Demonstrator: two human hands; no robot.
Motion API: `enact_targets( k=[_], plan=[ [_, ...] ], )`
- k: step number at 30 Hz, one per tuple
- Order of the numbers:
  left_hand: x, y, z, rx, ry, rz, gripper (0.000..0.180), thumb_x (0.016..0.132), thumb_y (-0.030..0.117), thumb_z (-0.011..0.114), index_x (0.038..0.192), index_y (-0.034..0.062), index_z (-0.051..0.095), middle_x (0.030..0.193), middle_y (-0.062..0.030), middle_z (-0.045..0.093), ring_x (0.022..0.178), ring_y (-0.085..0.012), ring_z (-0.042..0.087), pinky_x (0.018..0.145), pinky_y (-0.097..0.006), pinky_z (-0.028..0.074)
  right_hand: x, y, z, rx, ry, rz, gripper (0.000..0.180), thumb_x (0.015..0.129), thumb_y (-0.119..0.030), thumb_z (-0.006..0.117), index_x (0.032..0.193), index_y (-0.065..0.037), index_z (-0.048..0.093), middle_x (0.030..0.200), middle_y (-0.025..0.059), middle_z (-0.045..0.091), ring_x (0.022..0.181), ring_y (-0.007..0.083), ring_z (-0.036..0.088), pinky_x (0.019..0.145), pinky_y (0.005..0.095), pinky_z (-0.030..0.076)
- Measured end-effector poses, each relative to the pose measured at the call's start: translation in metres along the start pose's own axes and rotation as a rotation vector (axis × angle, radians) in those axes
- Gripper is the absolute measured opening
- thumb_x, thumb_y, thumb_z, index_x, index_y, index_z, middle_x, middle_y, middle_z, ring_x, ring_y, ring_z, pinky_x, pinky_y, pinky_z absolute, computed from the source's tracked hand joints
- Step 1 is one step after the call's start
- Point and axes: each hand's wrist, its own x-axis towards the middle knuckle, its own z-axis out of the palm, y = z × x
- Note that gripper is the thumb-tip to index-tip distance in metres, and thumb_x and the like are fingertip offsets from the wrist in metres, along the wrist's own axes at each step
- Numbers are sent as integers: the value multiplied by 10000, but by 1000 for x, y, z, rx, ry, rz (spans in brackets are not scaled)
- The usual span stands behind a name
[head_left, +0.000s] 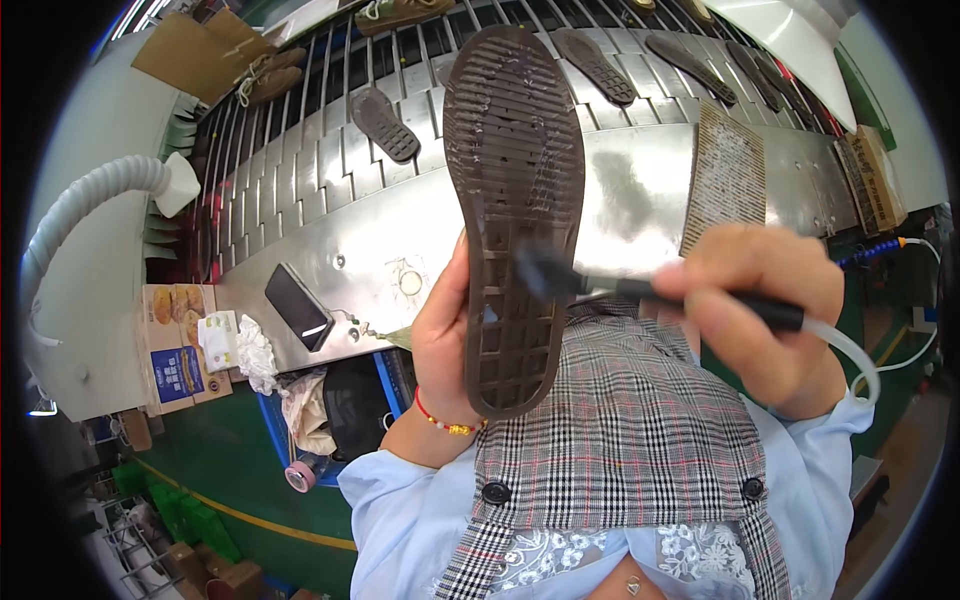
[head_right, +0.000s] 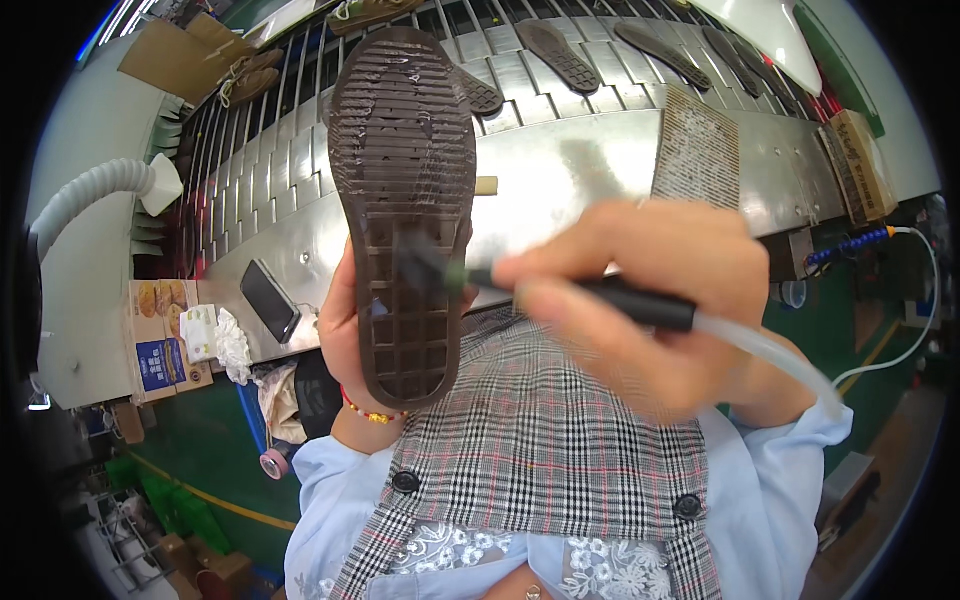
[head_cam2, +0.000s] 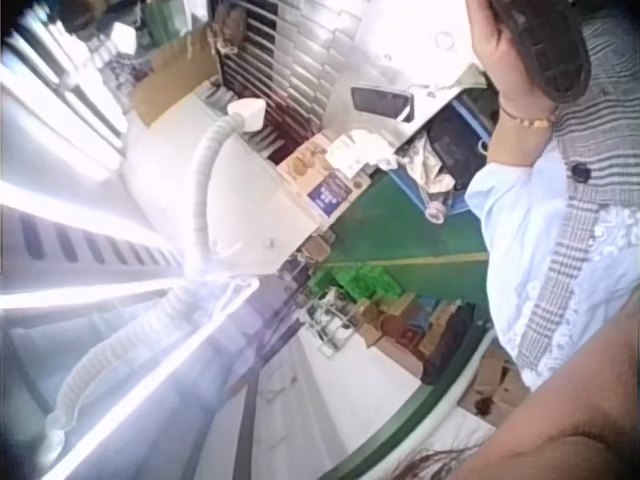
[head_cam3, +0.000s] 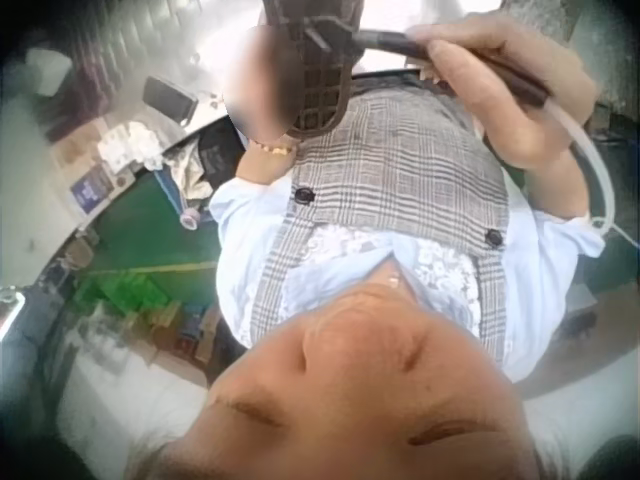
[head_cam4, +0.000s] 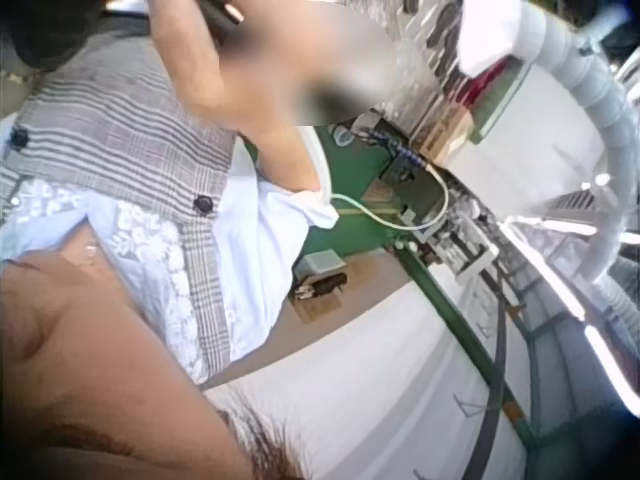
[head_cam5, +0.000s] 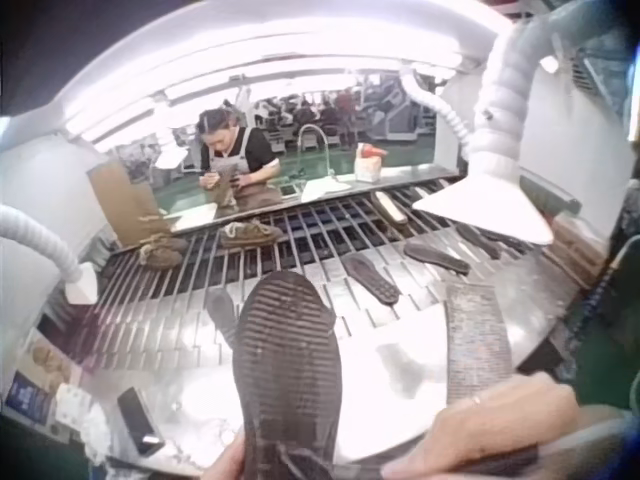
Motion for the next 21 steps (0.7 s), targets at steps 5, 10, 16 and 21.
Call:
enact_targets(
  k=[5, 10, 16, 21],
  plan=[
    [-1, 2, -1, 44, 44, 115, 477, 1050, 341, 201, 1389, 58, 382, 1254, -178, 562, 1042, -268, 627, 880, -388, 549, -4, -2, 18, 253, -35, 95, 170, 785, -78, 642, 889, 46, 694, 710, 131, 680, 578, 171, 652, 525, 262, 485],
    [-1, 3, -2, 147, 39, 205, 475, 1052, 351, 202, 1346, 37, 405, 1216, -169, 579, 1021, -244, 632, 834, -343, 564, -2, 14, 24, 271, -115, 44, 174, 815, -87, 652, 922, 41, 701, 712, 120, 685, 577, 138, 649, 516, 238, 480],
    [-2, 7, -21, 89, 38, 85, 486, 1050, 357, 207, 1389, 56, 384, 1258, -188, 550, 1052, -277, 622, 857, -400, 563, -4, 46, 41, 1100, -113, 466, 260, 903, -146, 597, 981, 99, 633, 828, 226, 678, 699, 246, 683, 638, 314, 573],
    [5, 8, -25, -158, -67, 72, 472, 1050, 336, 217, 1422, 85, 359, 1282, -200, 537, 1063, -306, 623, 878, -449, 561, 2, 61, 49, 1192, 107, 386, 256, 921, -133, 564, 1012, 101, 613, 862, 234, 679, 754, 253, 684, 668, 327, 567]
  ],
)
